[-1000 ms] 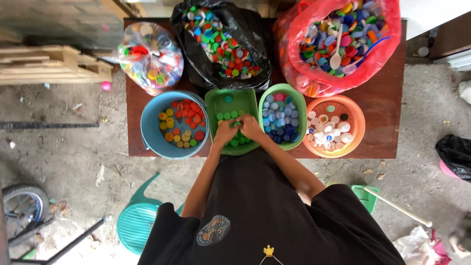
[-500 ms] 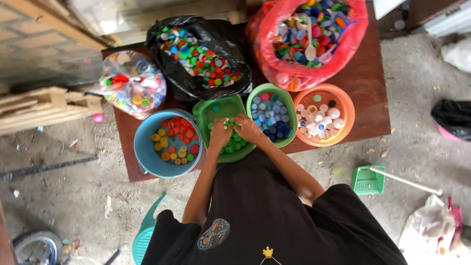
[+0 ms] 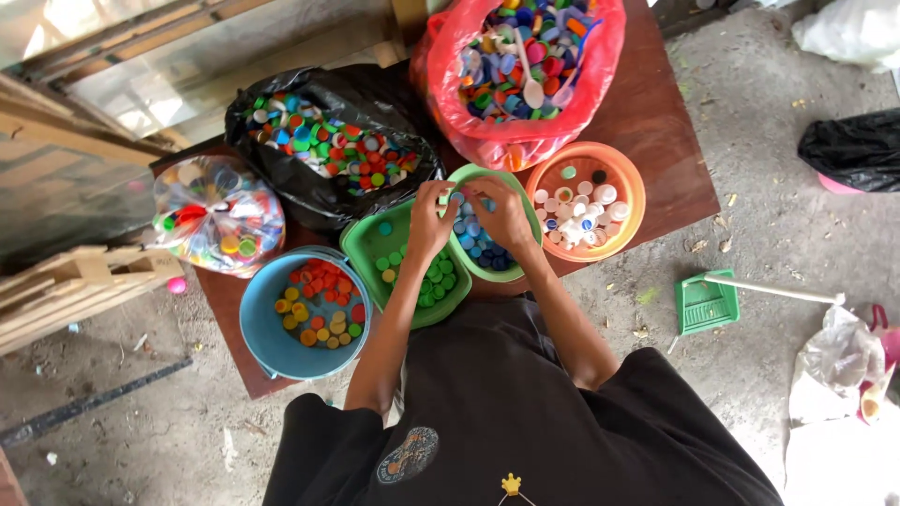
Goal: Sorting plastic bottle caps by color into different containers.
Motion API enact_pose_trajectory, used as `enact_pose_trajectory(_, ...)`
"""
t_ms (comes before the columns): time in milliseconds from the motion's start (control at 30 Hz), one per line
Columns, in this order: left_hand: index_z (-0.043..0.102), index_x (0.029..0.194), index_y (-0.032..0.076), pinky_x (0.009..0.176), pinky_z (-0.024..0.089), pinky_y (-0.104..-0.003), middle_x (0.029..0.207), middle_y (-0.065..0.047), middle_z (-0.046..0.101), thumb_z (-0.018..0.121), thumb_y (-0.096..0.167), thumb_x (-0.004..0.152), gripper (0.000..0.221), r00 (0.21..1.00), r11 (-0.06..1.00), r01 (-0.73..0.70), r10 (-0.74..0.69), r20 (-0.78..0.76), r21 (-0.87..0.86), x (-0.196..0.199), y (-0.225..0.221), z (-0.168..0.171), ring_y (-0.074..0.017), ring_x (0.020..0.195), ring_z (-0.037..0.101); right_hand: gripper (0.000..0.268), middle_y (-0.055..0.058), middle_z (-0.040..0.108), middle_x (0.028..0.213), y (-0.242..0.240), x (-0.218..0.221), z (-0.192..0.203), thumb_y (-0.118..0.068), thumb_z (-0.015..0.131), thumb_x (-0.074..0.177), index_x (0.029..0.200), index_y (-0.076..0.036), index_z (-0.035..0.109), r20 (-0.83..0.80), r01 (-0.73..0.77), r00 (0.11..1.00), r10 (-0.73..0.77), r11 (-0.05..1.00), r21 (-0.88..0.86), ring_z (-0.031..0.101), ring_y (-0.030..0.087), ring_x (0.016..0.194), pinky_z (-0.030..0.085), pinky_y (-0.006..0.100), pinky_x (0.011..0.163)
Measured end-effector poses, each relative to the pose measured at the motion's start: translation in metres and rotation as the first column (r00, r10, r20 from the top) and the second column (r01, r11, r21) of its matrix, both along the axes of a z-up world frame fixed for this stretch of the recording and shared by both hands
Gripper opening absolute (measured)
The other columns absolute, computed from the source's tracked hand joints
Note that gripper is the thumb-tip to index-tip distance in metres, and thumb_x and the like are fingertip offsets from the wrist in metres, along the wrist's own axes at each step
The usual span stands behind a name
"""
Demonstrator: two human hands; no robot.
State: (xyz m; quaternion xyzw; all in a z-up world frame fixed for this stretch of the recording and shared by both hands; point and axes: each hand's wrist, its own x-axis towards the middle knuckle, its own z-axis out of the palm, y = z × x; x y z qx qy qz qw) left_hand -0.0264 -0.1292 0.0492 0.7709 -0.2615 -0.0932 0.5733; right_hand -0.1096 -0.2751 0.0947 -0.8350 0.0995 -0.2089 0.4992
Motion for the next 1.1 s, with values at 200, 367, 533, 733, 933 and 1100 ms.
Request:
enact_pose_trajectory(200,0.067,0.12,0.006,0.086,0.065,-0.031,0.119,-0.009,0.062,0.068,0.0,0.096,0.025,0.995,0.982,0.102,-0.101,0.012,-0.157,0.016,-0.05,0.033,-0.0217,0.108,0.069,0.027,0.014,0.071,0.112,-0.033,0.002,0.023,0.006,0.071,0.089,0.116,0.001,0.071,0.116,0.092,0.989,-0.096,0.995,0.039,0.075,0.024,0.098,0.062,0.034,0.084)
enact_pose_trajectory(367,0.064,0.124,0.003,0.09,0.06,-0.031,0.12,-0.01,0.064,0.069,0.002,0.098,0.026,0.995,0.975,0.087,-0.097,-0.039,-0.203,0.036,-0.092,0.043,-0.0213,0.107,0.07,0.023,0.013,0.071,0.109,-0.069,0.018,0.018,0.007,0.071,0.092,0.114,0.001,0.069,0.124,0.146,0.981,-0.146,0.989,0.012,0.075,0.023,0.098,0.062,0.033,0.084)
enact_pose_trajectory(533,0.063,0.125,0.002,0.097,0.06,-0.032,0.122,-0.011,0.066,0.066,0.003,0.1,0.025,0.996,0.964,0.056,-0.072,-0.052,-0.259,0.059,-0.131,0.028,-0.0213,0.114,0.07,0.025,0.014,0.071,0.11,-0.104,0.044,0.021,0.008,0.072,0.09,0.114,0.002,0.069,0.092,0.134,0.987,-0.135,0.991,0.014,0.073,0.024,0.092,0.059,0.032,0.078)
enact_pose_trajectory(733,0.065,0.124,0.003,0.093,0.057,-0.034,0.12,-0.013,0.066,0.064,0.003,0.1,0.024,0.992,0.995,-0.086,0.089,0.085,-0.047,0.094,-0.186,-0.023,-0.0269,0.109,0.07,0.038,0.016,0.067,0.124,-0.145,0.095,-0.021,0.01,0.068,0.091,0.129,0.002,0.064,0.189,0.101,0.975,-0.113,0.992,0.071,0.074,0.027,0.109,0.064,0.031,0.09)
enact_pose_trajectory(933,0.061,0.128,-0.002,0.097,0.053,-0.04,0.122,-0.02,0.065,0.057,-0.003,0.094,0.034,0.992,0.99,-0.105,0.11,0.058,-0.091,0.13,-0.218,-0.051,-0.033,0.109,0.067,0.044,0.017,0.064,0.132,-0.165,0.136,-0.016,0.007,0.074,0.089,0.131,0.001,0.063,0.178,0.146,0.975,-0.13,0.986,-0.078,0.069,0.031,0.117,0.059,0.036,0.095)
enact_pose_trajectory(1100,0.064,0.125,-0.003,0.1,0.052,-0.042,0.121,-0.021,0.067,0.059,-0.004,0.096,0.03,0.992,1.0,-0.031,0.031,0.122,-0.004,0.142,-0.22,-0.056,-0.0379,0.114,0.064,0.052,0.016,0.065,0.129,-0.172,0.144,-0.023,0.003,0.079,0.078,0.128,-0.001,0.064,0.122,0.136,0.986,-0.111,0.965,-0.225,0.065,0.038,0.117,0.055,0.04,0.096)
